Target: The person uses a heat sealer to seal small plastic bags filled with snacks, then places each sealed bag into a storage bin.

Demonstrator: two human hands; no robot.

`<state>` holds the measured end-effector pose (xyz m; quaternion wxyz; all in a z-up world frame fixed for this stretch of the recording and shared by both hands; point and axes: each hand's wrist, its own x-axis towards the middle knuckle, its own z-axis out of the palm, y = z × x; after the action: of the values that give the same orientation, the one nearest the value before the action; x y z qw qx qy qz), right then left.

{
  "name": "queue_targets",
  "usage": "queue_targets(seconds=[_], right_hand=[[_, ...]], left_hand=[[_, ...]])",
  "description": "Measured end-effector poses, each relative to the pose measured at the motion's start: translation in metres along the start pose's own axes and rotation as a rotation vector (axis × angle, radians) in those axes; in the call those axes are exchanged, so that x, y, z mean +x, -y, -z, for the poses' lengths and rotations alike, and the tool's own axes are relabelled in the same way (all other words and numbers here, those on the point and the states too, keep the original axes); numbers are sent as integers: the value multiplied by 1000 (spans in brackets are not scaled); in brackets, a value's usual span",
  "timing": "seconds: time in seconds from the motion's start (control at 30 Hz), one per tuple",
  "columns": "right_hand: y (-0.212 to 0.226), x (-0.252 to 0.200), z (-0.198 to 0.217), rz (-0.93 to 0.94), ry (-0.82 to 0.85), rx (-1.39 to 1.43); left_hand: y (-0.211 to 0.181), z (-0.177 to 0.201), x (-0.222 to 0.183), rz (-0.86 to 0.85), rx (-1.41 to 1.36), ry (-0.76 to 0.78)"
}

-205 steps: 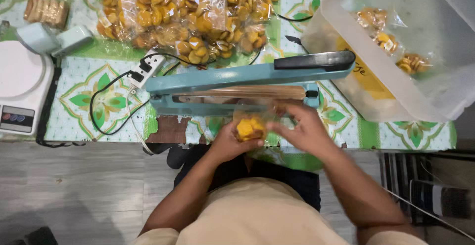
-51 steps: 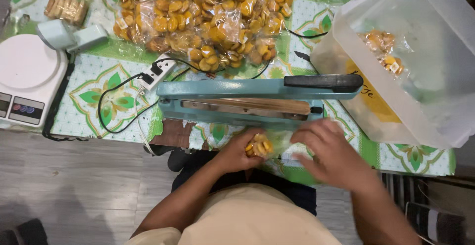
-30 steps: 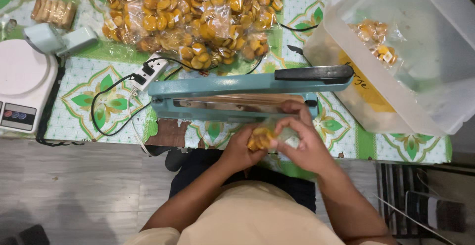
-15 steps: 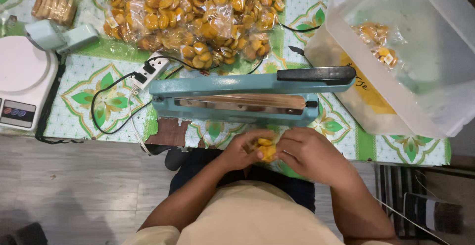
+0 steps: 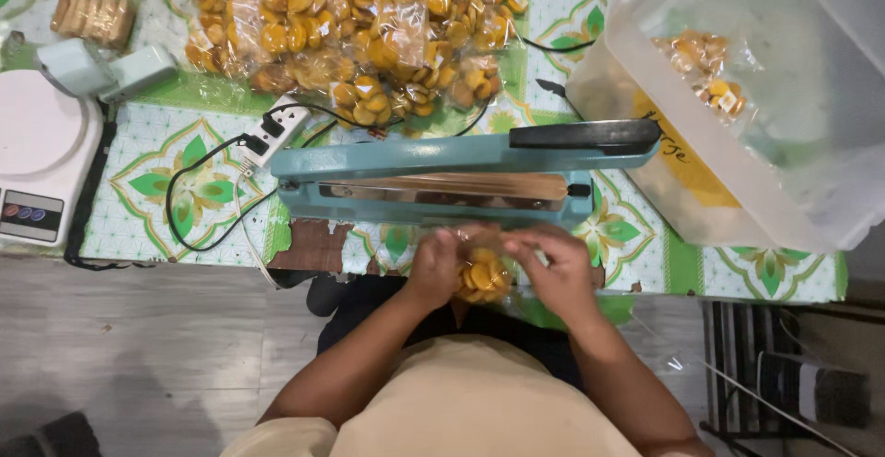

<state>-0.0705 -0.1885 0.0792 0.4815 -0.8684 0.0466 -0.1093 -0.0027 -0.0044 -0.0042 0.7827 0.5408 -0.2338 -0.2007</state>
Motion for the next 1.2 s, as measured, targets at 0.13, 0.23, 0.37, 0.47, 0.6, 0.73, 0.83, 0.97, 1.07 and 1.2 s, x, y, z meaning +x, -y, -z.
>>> queue_targets(seconds=[0.13,0.23,0.37,0.47,0.6,0.73,0.83,0.97,1.07,1.2], right_hand=[[-23,22,-9,31,-143,4],[-29,46,-12,-8,-139,-156],[-38,63,-15,119,-157,-676],[-29,90,5,125,-238,-737],[22,92,61,295,-813,320],[82,78,92,660,-416,-656],[101,107,88,381,67,-847],[94,141,68,128,446,-960],[75,150,43,32,553,-917],[39,143,36,93,498,-824]], left_hand=[[1,2,3,433,-711,37],[4,-3,4,623,-391,43],[11,-13,-8,535,-293,-82],[4,-14,-3,565,-283,-128],[-13,-12,0,632,-373,-140],[-23,-9,0,662,-406,-125],[-24,-8,2,690,-385,-115],[-27,-6,4,714,-413,-132],[-28,-3,6,733,-437,-145],[-16,3,3,719,-420,-109]])
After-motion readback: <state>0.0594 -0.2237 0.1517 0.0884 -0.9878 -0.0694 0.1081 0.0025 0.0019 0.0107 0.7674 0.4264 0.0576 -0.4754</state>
